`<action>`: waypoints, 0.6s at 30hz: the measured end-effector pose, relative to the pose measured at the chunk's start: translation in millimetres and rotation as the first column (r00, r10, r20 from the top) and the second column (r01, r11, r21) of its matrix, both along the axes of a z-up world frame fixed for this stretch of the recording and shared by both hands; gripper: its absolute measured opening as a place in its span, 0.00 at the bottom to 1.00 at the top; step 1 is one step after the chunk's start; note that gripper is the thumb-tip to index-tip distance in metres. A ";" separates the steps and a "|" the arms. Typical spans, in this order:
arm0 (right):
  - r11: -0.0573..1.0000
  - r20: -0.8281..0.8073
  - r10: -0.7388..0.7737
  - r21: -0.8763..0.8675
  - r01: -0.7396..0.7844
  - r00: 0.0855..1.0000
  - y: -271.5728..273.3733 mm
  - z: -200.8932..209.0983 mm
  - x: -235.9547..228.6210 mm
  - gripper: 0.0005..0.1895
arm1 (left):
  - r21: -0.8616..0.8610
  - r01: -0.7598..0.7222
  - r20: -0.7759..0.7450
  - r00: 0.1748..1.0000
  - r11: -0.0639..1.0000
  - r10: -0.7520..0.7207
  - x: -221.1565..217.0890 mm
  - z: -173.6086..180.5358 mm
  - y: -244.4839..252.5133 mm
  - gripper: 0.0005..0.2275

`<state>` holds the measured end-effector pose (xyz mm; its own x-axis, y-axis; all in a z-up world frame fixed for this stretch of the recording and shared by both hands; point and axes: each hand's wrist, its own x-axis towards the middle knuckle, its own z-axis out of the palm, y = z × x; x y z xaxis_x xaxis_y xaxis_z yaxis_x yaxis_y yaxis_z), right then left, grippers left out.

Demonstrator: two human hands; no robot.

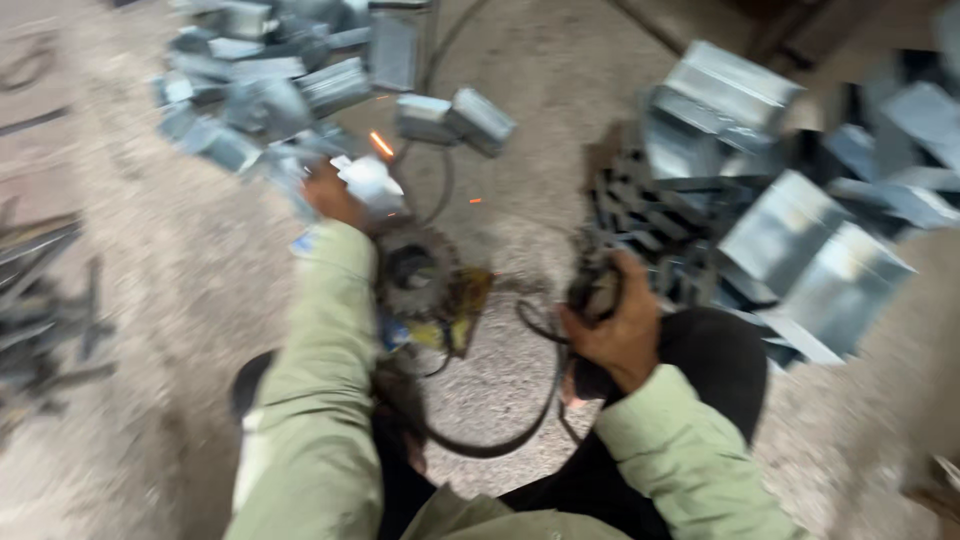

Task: The person sits on the floor and welds small rectangular metal boxes using a handheld welding tool. They pick up a box, weld its seams while sparks fly, and then place the finished box into a growing stack nearby.

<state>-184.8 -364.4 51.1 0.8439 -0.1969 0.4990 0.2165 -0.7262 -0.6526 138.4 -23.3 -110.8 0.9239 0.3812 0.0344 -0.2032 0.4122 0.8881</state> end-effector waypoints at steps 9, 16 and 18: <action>0.984 0.377 -0.168 0.013 0.176 0.911 -26.0 1.1 -3.6 0.52 | 0.764 -0.218 0.379 0.913 0.608 -0.149 111.1 48.7 -124.2 0.22; 0.965 0.441 -0.147 0.259 0.031 0.885 -30.1 -13.5 -9.8 0.57 | 0.991 0.132 -0.117 0.711 -0.032 -0.693 -56.7 -12.8 -334.2 0.28; 0.979 0.454 -0.171 0.176 0.100 0.874 -29.6 -9.5 -12.5 0.60 | 0.992 -0.129 0.069 0.631 -0.017 -0.773 -58.1 14.8 -388.9 0.31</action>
<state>-197.3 -394.0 41.7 0.4813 -0.3911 0.7844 0.4268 -0.6771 -0.5995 80.3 -412.2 -96.0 0.5078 -0.7421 0.4376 -0.8606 -0.4139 0.2968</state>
